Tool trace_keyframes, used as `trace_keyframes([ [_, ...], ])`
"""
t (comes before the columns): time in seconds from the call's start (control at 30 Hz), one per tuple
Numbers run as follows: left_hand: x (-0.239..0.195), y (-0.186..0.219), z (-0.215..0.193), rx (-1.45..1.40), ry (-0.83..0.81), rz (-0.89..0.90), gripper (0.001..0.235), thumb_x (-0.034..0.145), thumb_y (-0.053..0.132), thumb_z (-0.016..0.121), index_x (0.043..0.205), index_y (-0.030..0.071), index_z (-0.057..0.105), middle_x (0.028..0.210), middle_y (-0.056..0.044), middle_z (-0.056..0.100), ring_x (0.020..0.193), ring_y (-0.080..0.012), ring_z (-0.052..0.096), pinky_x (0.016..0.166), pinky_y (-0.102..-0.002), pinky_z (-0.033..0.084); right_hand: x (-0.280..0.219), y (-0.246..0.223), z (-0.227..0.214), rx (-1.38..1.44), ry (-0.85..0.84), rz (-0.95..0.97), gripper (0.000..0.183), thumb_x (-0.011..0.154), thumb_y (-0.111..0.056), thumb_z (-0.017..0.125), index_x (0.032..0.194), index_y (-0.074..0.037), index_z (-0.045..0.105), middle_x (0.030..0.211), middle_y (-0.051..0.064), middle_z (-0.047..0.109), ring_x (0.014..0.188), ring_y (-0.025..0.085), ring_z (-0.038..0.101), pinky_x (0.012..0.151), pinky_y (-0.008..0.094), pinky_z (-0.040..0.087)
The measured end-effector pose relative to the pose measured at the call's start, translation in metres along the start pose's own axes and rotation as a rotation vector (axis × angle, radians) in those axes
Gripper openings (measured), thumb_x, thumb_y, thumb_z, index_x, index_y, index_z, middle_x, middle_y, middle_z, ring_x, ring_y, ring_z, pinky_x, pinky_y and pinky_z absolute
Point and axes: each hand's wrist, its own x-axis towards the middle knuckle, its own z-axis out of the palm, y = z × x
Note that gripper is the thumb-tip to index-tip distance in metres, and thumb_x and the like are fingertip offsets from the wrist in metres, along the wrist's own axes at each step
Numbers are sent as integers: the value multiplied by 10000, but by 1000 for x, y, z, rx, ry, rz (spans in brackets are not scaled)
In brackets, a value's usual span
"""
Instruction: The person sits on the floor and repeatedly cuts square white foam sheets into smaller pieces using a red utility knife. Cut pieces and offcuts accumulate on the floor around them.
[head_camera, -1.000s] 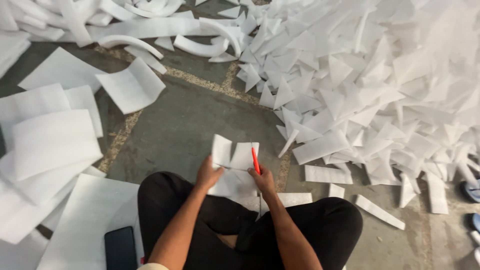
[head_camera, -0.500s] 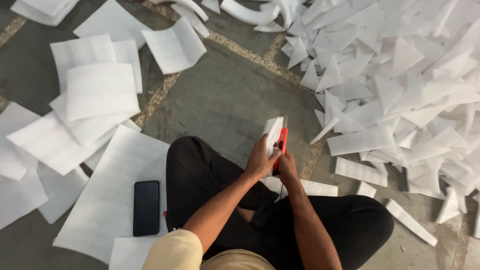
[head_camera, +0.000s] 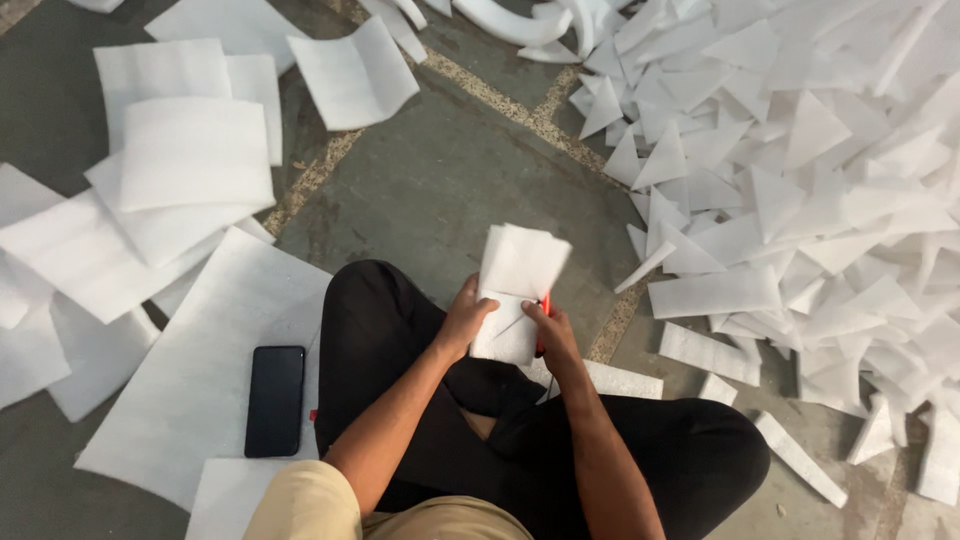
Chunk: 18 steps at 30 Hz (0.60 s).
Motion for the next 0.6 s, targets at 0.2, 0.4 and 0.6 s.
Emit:
trace_keyframes([
  [0.2, 2, 15, -9, -108, 51, 232, 650, 854, 226, 729, 1401, 18, 446, 1241, -140, 630, 1161, -222, 627, 991, -355, 534, -20, -7, 0, -207, -111, -148, 405, 822, -265, 757, 1121, -1, 685, 783, 25, 719, 617, 93, 638, 522, 260, 505],
  [0.4, 12, 8, -18, -196, 285, 354, 506, 897, 270, 736, 1299, 8, 575, 1194, -107, 677, 1116, -206, 653, 963, -349, 542, -26, -1, 19, -415, 33, -405, 323, 817, -221, 841, 847, -12, 598, 638, -63, 468, 571, 55, 399, 483, 276, 333],
  [0.6, 11, 7, -16, -17, 415, 140, 465, 906, 211, 620, 1325, 19, 556, 1202, -129, 687, 1106, -240, 667, 924, -390, 531, -41, -15, 28, -532, 73, -413, 391, 829, -241, 829, 1083, 26, 699, 661, -34, 517, 590, 61, 427, 516, 268, 394],
])
